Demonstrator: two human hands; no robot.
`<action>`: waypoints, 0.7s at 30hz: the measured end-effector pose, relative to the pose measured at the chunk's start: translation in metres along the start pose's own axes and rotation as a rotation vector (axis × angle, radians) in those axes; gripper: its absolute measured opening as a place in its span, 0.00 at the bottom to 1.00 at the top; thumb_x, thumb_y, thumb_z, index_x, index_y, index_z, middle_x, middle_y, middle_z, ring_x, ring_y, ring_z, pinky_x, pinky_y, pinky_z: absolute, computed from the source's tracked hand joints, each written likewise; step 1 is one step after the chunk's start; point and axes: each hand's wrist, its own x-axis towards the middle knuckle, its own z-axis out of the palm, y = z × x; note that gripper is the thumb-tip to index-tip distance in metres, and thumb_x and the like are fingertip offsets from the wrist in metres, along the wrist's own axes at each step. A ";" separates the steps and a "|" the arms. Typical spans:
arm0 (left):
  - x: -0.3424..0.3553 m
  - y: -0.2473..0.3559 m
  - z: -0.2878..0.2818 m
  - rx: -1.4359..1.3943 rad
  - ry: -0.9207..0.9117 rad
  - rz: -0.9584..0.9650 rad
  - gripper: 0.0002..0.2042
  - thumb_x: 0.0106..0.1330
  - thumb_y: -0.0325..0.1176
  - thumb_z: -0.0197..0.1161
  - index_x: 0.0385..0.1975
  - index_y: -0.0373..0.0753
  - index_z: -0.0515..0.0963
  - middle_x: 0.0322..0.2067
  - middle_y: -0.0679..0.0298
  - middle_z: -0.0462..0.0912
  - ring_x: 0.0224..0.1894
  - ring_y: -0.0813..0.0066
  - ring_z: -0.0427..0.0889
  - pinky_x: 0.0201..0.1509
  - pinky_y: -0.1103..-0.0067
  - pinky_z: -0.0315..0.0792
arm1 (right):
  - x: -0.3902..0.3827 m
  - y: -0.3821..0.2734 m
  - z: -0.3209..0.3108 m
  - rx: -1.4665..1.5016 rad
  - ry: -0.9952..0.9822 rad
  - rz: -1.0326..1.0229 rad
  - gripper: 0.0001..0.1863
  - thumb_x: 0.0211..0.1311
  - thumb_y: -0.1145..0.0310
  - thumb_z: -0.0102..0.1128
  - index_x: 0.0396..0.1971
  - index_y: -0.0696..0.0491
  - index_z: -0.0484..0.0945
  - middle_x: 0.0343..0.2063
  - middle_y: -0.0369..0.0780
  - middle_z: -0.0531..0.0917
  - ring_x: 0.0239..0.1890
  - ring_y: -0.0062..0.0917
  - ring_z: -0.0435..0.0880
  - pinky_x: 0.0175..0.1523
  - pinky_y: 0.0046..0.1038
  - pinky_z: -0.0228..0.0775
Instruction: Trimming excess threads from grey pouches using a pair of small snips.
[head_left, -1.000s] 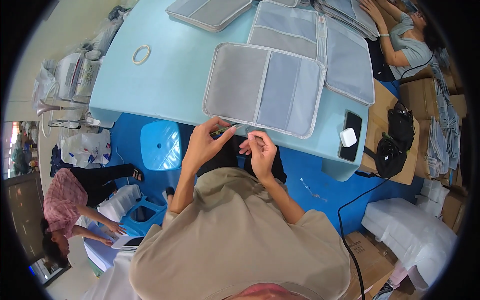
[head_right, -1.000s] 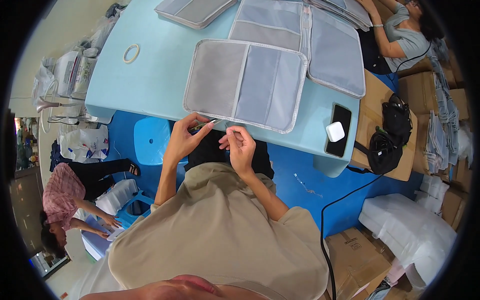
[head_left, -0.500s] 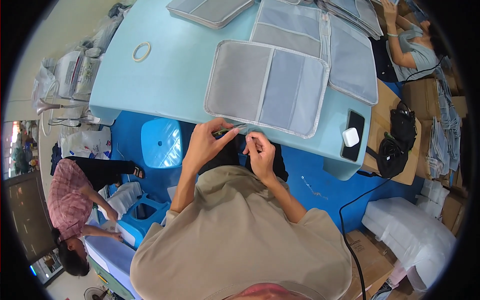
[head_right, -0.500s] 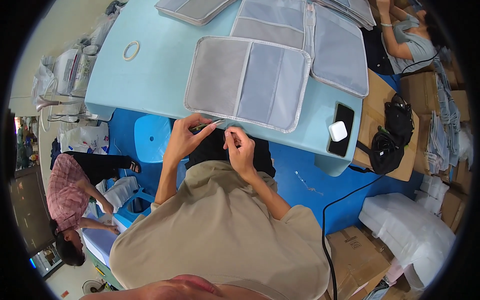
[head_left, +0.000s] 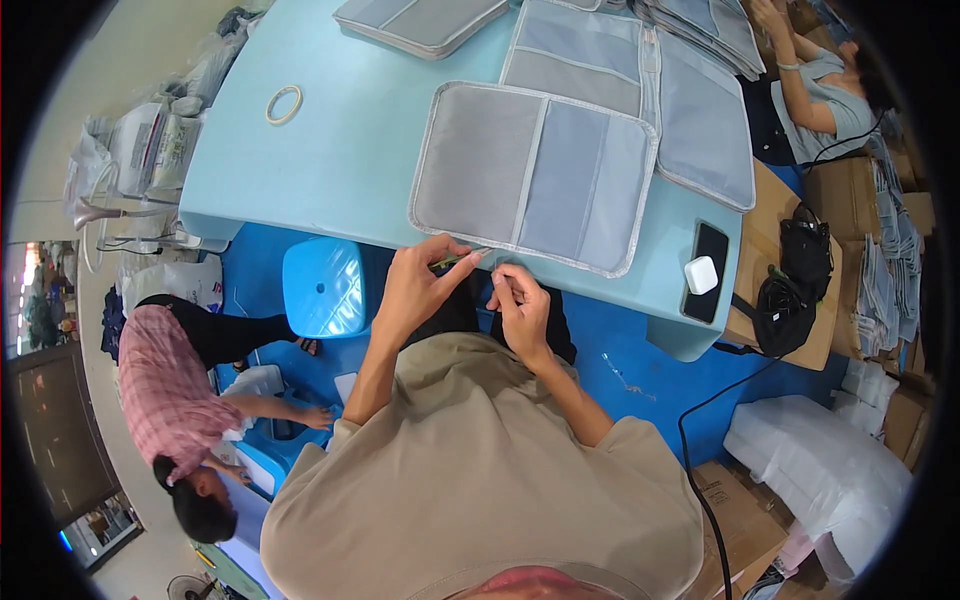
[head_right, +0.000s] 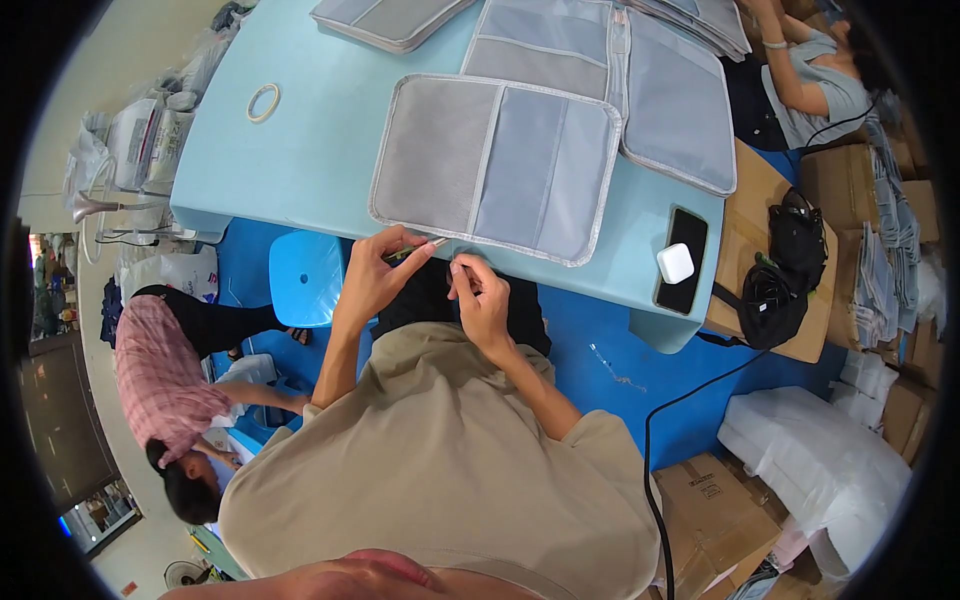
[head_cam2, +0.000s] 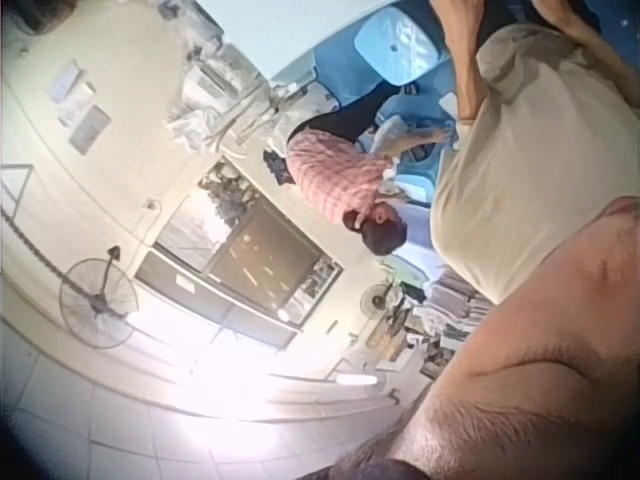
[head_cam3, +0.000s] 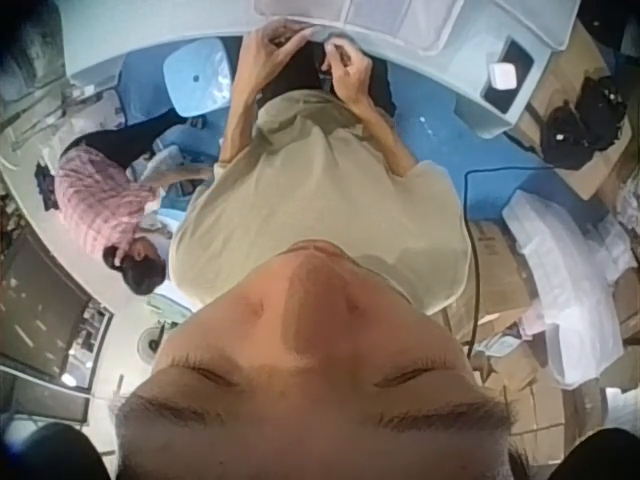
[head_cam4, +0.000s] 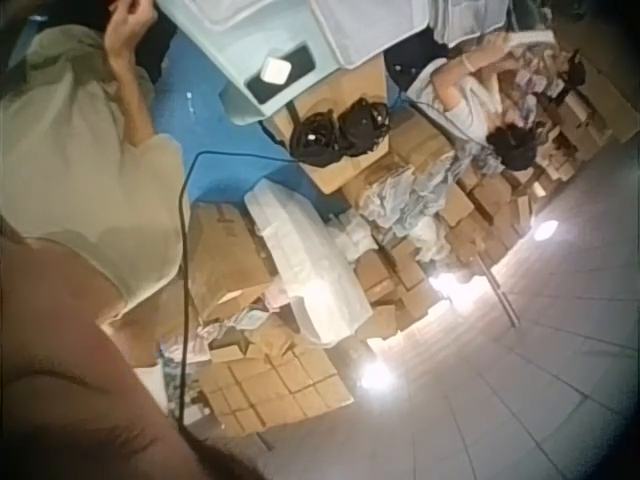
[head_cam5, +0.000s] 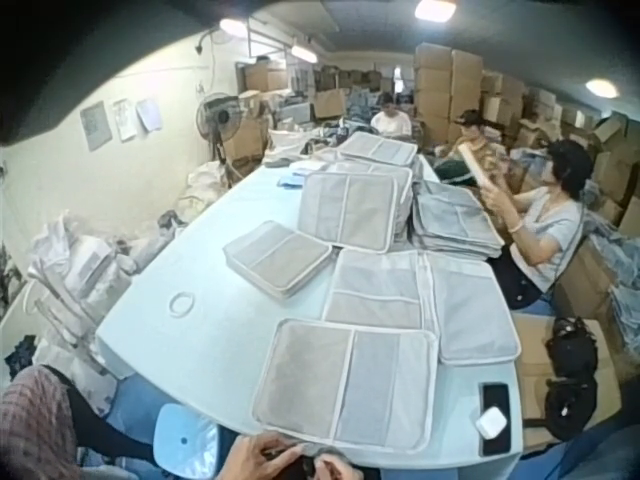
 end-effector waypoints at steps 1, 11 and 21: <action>0.000 0.000 0.000 0.000 0.000 0.000 0.12 0.67 0.33 0.73 0.36 0.28 0.83 0.19 0.64 0.77 0.26 0.86 0.66 0.29 0.79 0.63 | 0.000 0.000 0.000 0.002 -0.002 -0.005 0.07 0.75 0.72 0.60 0.40 0.60 0.82 0.24 0.35 0.81 0.23 0.16 0.79 0.29 0.20 0.71; -0.002 -0.004 0.005 -0.028 0.047 0.023 0.11 0.67 0.34 0.72 0.34 0.29 0.83 0.17 0.67 0.71 0.24 0.84 0.61 0.26 0.78 0.57 | 0.002 0.001 -0.002 -0.031 -0.019 -0.030 0.07 0.74 0.71 0.60 0.40 0.60 0.82 0.23 0.35 0.81 0.22 0.16 0.79 0.29 0.21 0.70; -0.003 -0.012 0.001 -0.081 -0.036 0.042 0.15 0.65 0.41 0.74 0.33 0.32 0.83 0.14 0.57 0.72 0.18 0.70 0.61 0.25 0.71 0.58 | -0.007 -0.006 -0.016 0.000 0.162 -0.023 0.05 0.74 0.74 0.61 0.38 0.61 0.80 0.22 0.36 0.82 0.22 0.15 0.80 0.29 0.19 0.71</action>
